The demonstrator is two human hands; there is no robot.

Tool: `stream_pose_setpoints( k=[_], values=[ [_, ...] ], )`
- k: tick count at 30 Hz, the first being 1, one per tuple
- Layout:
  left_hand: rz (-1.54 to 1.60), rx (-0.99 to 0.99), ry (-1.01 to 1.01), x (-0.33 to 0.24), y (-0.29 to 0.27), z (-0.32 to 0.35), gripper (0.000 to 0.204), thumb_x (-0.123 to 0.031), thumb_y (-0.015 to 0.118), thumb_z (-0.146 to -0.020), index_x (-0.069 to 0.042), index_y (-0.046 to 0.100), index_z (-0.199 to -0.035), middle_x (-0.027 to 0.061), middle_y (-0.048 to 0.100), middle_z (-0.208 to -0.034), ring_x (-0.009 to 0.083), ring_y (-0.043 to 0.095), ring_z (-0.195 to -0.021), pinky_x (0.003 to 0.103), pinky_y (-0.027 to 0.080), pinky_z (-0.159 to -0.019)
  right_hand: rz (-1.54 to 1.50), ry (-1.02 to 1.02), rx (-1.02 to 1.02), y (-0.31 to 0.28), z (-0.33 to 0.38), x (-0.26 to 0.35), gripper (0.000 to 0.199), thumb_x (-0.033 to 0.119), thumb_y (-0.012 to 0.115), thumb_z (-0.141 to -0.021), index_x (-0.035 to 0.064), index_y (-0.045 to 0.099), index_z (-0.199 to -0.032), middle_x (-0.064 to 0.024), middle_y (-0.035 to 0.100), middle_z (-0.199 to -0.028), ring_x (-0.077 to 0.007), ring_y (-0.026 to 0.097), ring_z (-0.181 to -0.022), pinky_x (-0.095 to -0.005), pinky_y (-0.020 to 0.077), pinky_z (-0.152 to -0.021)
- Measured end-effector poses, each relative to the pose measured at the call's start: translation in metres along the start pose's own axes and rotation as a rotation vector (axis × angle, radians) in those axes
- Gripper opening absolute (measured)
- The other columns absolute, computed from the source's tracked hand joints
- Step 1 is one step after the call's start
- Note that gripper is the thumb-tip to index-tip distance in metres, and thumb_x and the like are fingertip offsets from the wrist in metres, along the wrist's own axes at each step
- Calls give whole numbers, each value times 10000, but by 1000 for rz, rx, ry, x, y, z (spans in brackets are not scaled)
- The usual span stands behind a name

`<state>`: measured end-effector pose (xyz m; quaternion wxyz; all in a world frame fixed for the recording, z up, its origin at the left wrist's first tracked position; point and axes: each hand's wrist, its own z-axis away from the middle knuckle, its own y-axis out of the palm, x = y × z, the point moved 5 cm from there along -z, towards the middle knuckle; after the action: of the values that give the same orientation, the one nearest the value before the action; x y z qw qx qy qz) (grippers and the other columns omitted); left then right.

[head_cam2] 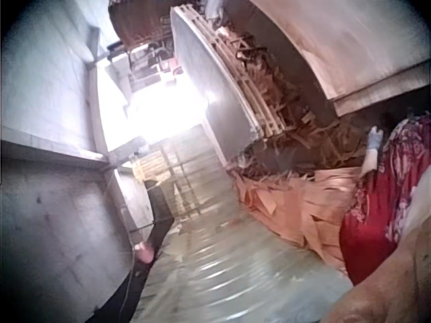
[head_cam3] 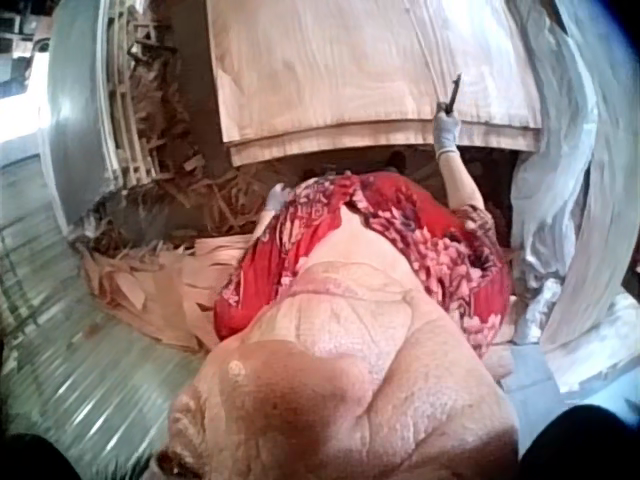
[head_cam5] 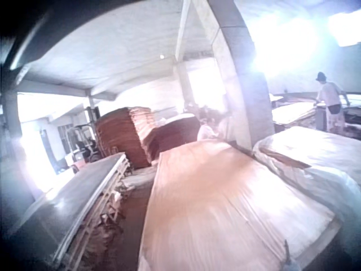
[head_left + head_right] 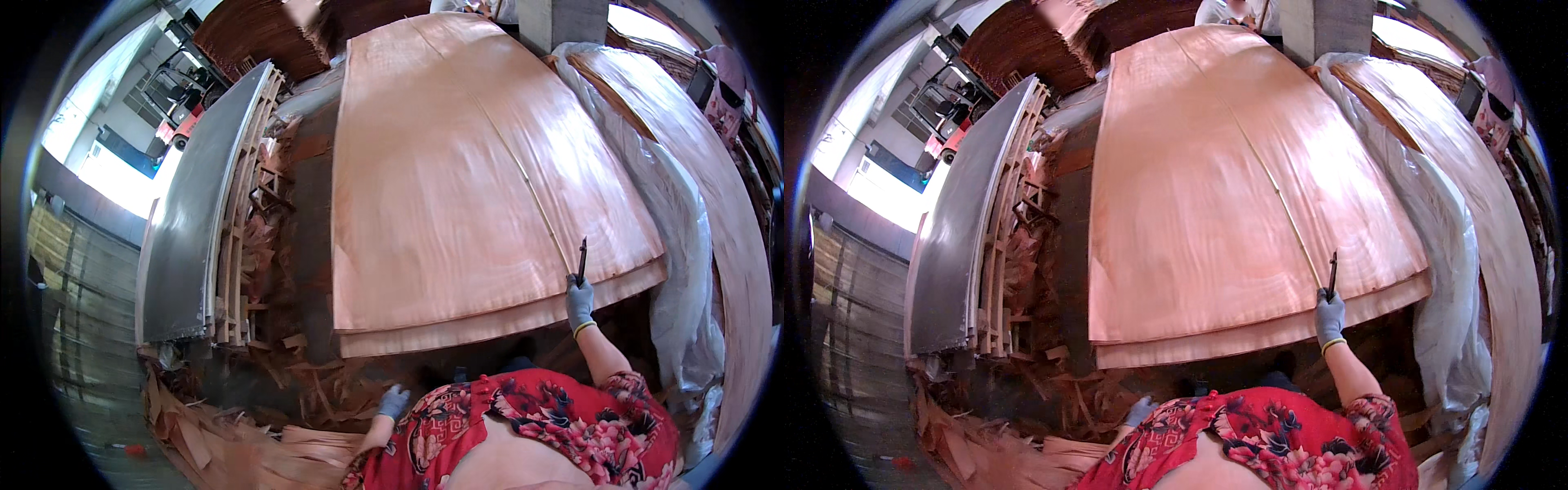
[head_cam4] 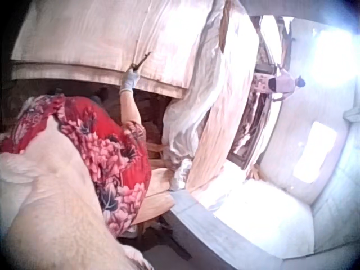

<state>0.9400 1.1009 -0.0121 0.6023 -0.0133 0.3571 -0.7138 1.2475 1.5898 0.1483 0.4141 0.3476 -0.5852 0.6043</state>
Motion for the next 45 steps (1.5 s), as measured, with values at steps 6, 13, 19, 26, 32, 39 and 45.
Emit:
stream_pose_setpoints(
  k=[6, 13, 19, 26, 32, 39, 45],
  values=[
    [325, -167, 69, 157, 14, 16, 490, -371, 537, -777, 5, 517, -1090, 249, 541, -1047, 359, 524, -994, 412, 412, -822, -53, 54, 20, 107, 61, 51, 232, 232, 554, -831, 4, 596, -836, -10, 477, -562, -98, 415, -504, -276, 341, -469],
    [135, -115, -341, 272, -22, 85, 370, -302, 538, -777, -13, 573, -1006, 223, 592, -894, 312, 588, -834, 396, 447, -721, 759, -256, 245, 191, 81, 130, 238, 229, 491, -794, 77, 552, -966, -223, 593, -772, -395, 569, -766, -487, 442, -653],
    [235, -178, -367, 275, -46, 91, 363, -290, 534, -783, -11, 570, -1012, 214, 595, -894, 301, 589, -829, 388, 449, -719, 716, -278, 306, 235, 102, 95, 284, 224, 487, -799, 120, 540, -1059, -219, 596, -797, -391, 572, -750, -479, 451, -647],
    [370, -223, -346, 252, -98, 90, 354, -275, 530, -791, -8, 567, -1020, 203, 598, -893, 288, 590, -823, 378, 451, -717, 286, -159, 487, 318, 186, 95, 219, 227, 556, -799, 41, 577, -913, -127, 554, -569, -221, 565, -527, -352, 420, -491],
    [542, -268, -336, 275, -149, 81, 346, -262, 526, -798, -5, 565, -1027, 194, 601, -892, 278, 590, -819, 370, 452, -715, -212, 231, 830, 441, 285, 132, 139, 150, 565, -803, 56, 594, -900, 39, 466, -552, -65, 405, -416, -220, 327, -376],
    [763, -309, -310, 383, -224, 75, 338, -248, 522, -806, -2, 561, -1035, 183, 604, -892, 265, 591, -813, 361, 454, -713, -340, 404, 1051, 648, 481, 210, 112, 168, 568, -822, 68, 550, -870, 20, 481, -592, -84, 413, -420, -224, 342, -376],
    [880, -346, -316, 477, -304, 99, 330, -235, 518, -813, 0, 559, -1041, 174, 606, -891, 254, 592, -808, 353, 456, -711, -136, 170, 1234, 843, 637, 275, 207, 240, 568, -828, 60, 512, -913, -7, 508, -666, -121, 479, -509, -275, 406, -430]
  ],
)
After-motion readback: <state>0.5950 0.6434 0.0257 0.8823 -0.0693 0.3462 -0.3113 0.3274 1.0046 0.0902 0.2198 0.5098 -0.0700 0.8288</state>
